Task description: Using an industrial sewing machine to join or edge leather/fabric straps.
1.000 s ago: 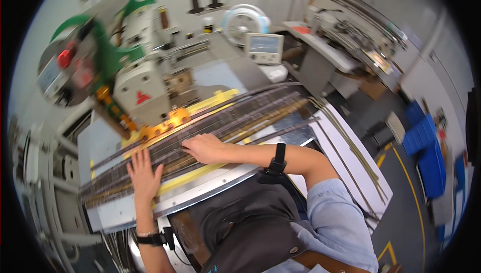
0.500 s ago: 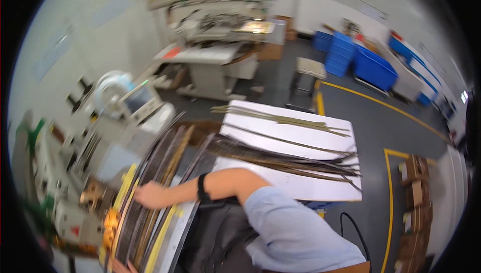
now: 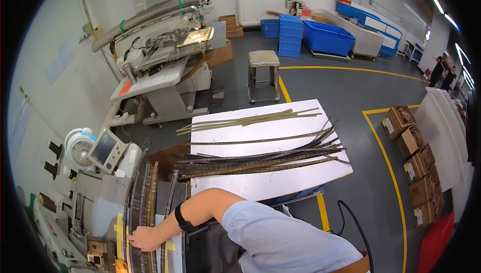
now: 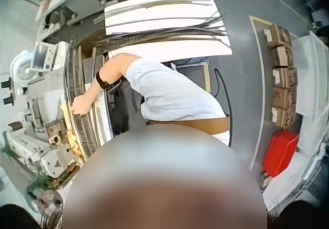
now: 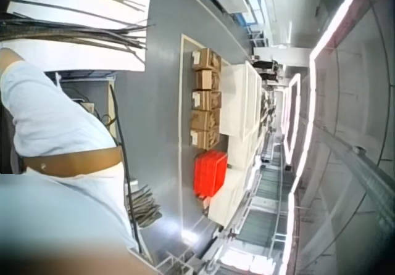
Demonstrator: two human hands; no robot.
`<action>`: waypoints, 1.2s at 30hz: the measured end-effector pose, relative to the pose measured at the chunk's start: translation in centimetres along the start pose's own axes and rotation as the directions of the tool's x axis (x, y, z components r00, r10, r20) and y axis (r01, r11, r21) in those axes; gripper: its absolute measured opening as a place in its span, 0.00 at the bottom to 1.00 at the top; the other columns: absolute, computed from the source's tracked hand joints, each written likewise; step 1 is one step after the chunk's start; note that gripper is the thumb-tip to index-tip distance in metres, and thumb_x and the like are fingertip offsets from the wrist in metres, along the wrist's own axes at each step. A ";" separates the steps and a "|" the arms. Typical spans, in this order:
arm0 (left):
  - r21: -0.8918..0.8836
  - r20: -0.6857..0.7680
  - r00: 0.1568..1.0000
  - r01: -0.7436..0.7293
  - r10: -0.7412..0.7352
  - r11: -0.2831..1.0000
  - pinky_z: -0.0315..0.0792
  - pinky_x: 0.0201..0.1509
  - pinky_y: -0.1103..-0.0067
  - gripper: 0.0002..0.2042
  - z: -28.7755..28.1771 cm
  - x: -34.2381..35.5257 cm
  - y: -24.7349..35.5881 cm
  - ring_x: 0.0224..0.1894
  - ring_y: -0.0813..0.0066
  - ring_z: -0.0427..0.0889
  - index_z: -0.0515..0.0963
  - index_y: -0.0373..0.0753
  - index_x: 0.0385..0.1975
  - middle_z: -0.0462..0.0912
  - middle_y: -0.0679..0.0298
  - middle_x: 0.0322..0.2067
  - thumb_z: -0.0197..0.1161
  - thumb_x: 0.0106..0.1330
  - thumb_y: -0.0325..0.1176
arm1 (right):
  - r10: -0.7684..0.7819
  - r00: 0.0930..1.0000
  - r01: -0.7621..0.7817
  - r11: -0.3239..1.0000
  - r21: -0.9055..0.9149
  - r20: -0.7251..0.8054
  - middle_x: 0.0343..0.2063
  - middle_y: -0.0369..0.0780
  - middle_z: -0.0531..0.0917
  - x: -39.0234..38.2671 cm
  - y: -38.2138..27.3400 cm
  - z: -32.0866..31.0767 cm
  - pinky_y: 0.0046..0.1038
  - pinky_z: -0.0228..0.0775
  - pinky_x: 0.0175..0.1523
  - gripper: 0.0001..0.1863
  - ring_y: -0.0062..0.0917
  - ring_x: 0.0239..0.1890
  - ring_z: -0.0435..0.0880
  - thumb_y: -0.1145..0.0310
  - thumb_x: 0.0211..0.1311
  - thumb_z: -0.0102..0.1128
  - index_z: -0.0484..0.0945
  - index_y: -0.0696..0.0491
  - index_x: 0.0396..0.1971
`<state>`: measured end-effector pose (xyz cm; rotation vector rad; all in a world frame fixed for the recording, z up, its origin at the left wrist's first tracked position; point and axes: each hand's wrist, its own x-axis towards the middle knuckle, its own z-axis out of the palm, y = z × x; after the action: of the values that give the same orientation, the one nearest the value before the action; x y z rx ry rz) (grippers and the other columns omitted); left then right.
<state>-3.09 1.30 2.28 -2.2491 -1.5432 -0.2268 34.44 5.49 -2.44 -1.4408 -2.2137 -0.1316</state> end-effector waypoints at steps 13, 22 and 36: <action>-0.289 0.124 0.992 0.068 -0.033 0.955 0.50 0.69 0.63 0.26 1.2 -0.9 -1.7 0.67 0.50 0.57 0.62 0.29 0.62 0.61 0.45 0.63 0.39 0.74 0.45 | 0.146 0.988 -0.151 0.977 0.147 0.045 0.37 0.47 0.73 -0.4 -1.1 -2.1 0.37 0.74 0.32 0.25 0.38 0.32 0.81 0.50 0.52 0.61 0.76 0.62 0.32; -0.261 0.146 0.984 0.141 -0.106 0.955 0.49 0.70 0.62 0.24 2.6 -0.7 2.2 0.66 0.51 0.58 0.62 0.30 0.61 0.62 0.46 0.62 0.52 0.67 0.33 | 0.144 0.986 -0.140 0.989 0.053 -0.082 0.32 0.47 0.76 -3.3 1.5 -4.7 0.37 0.75 0.28 0.23 0.38 0.27 0.81 0.51 0.54 0.58 0.76 0.60 0.28; -0.284 0.229 0.973 0.107 -0.041 0.953 0.39 0.72 0.59 0.42 -1.3 -0.3 5.6 0.72 0.57 0.42 0.52 0.33 0.67 0.48 0.51 0.69 0.59 0.59 0.54 | 0.193 0.981 -0.191 0.980 -0.055 0.020 0.45 0.39 0.77 -3.8 2.3 -7.1 0.36 0.76 0.36 0.21 0.36 0.33 0.82 0.54 0.54 0.62 0.77 0.55 0.41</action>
<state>2.13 -1.25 2.08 -2.5191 -1.8155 -0.2502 40.11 0.92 1.64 -1.6851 -2.0909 -0.1081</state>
